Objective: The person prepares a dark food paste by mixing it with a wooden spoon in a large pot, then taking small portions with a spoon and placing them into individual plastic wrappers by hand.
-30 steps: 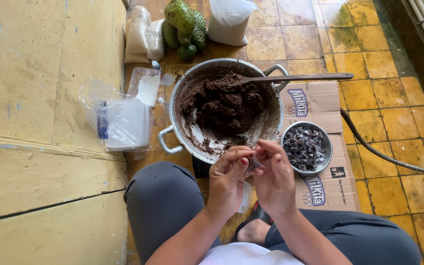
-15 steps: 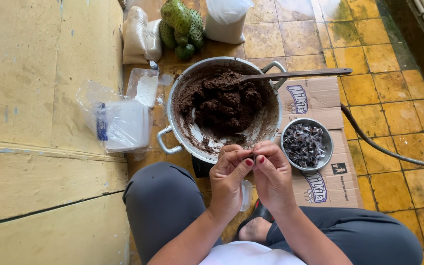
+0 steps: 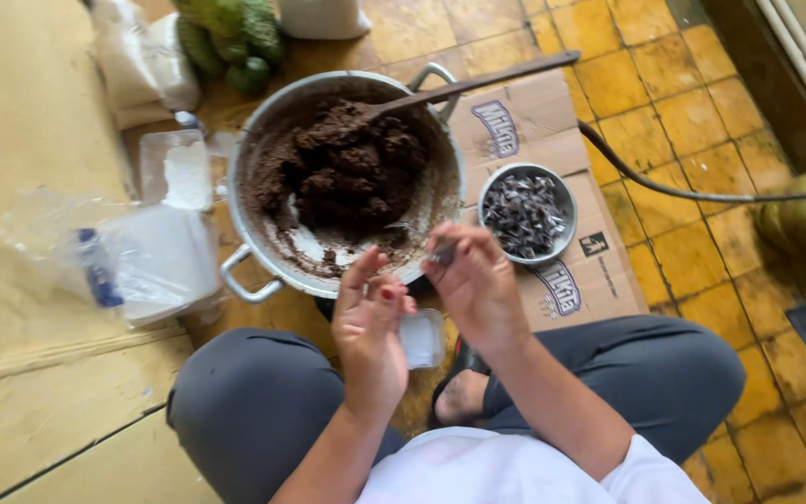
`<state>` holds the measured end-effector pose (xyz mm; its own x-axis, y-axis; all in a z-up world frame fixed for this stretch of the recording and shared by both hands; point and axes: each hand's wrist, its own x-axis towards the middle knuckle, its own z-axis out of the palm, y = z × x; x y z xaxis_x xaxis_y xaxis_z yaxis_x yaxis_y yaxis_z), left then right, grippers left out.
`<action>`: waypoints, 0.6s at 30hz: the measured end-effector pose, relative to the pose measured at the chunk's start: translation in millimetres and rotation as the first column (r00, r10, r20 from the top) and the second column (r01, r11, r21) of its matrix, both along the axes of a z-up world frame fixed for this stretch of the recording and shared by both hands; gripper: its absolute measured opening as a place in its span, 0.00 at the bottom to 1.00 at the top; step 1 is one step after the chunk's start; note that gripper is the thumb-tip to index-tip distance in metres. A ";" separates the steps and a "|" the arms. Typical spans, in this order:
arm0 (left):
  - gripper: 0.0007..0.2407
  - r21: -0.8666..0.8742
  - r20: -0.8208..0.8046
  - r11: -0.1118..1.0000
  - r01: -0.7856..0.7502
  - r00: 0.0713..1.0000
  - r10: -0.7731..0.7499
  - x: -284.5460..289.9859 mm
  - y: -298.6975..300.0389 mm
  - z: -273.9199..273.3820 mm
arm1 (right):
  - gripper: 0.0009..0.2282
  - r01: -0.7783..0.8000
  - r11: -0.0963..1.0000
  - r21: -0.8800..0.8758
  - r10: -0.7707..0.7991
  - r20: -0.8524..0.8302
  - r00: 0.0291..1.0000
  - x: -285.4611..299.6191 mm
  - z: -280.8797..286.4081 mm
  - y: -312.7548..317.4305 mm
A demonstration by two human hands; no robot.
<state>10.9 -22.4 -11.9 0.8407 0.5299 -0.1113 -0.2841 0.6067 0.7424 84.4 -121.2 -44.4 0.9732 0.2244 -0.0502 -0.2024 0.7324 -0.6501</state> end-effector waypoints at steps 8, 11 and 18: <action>0.11 -0.130 -0.095 0.988 0.086 0.991 -0.098 -6.9 16.2 -5.0 | 0.09 0.452 0.881 -0.140 -0.465 -0.433 0.772 121.3 -62.8 -109.5; 0.10 -0.117 -0.138 0.989 0.091 0.985 -0.107 -6.1 20.6 -5.1 | 0.13 0.482 0.839 -0.253 -0.535 -0.541 0.648 147.4 -146.9 -147.0; 0.08 -0.004 -0.219 0.998 -0.060 0.974 0.058 -3.8 22.5 -31.4 | 0.21 0.205 0.443 -0.873 -0.682 -0.179 0.709 186.5 -354.3 -251.5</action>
